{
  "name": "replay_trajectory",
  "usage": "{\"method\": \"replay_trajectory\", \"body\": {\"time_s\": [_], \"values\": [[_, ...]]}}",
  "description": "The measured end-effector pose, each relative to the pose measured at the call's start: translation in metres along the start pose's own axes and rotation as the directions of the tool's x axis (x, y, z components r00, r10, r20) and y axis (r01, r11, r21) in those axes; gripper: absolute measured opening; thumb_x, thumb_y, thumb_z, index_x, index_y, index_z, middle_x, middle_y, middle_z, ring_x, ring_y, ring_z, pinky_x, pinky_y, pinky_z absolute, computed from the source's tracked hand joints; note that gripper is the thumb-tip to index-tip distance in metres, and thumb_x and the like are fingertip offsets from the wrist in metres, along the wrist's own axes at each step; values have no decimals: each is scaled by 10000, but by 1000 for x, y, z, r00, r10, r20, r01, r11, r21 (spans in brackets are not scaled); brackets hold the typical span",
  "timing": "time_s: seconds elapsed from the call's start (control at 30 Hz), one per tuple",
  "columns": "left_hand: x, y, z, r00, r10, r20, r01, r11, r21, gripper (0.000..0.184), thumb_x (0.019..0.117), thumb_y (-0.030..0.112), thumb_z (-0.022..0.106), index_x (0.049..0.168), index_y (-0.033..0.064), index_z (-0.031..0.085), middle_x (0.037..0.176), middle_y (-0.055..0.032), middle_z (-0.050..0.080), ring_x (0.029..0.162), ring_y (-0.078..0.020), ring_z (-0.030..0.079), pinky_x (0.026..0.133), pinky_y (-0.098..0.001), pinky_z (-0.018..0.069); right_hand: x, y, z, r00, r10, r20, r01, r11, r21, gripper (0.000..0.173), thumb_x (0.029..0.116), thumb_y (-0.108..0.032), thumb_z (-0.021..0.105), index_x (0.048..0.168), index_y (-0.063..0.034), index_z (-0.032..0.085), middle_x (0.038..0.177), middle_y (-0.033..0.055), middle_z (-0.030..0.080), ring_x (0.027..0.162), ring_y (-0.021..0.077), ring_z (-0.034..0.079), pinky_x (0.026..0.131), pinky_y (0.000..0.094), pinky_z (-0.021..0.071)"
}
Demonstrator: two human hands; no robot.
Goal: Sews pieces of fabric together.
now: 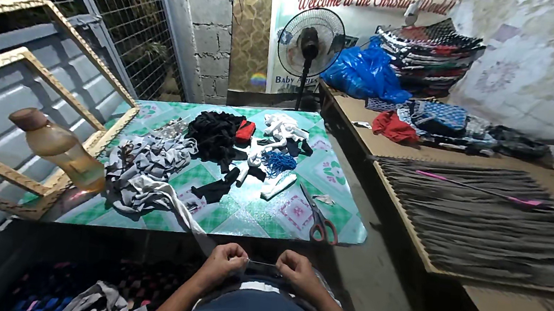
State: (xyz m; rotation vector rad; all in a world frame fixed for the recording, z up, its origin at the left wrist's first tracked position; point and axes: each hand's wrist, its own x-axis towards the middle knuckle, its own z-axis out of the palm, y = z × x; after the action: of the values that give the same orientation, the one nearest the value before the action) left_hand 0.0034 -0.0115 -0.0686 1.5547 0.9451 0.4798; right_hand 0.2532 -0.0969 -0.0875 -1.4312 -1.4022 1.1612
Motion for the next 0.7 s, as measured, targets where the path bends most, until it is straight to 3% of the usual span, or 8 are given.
{"method": "replay_trajectory", "body": {"time_s": [0.17,0.3,0.37,0.7], "values": [[-3,22,-5,990,124,-73,-124,992,3,75,926,140,684,938,69,707,798,59,652,679,4,583,641,-183,492,-3,-16,-2,999,-43,-23,43,999,1,168,962,-145,596,993,5,664,795,9,619,689,35,570,674,221,502],[-1,38,-8,978,182,-99,-184,983,-7,66,923,125,677,932,65,704,820,56,654,709,3,587,667,-183,495,-7,-34,-8,997,-43,-70,46,998,34,275,981,-117,544,1184,57,611,1030,116,664,845,113,639,780,300,556],[1,46,-8,974,204,-101,-205,979,-2,76,918,126,674,932,59,707,831,52,657,725,2,591,681,-185,499,-8,-40,-10,994,-57,-96,63,996,63,317,1003,-112,477,1244,69,574,1116,131,646,861,105,633,765,288,549],[12,83,-5,964,263,-28,-262,965,32,73,922,122,673,942,59,703,782,74,622,675,26,553,640,-158,468,-8,-56,-14,964,-177,-197,186,982,30,279,1011,-91,405,1170,79,559,940,65,603,711,45,571,668,231,522]]}}
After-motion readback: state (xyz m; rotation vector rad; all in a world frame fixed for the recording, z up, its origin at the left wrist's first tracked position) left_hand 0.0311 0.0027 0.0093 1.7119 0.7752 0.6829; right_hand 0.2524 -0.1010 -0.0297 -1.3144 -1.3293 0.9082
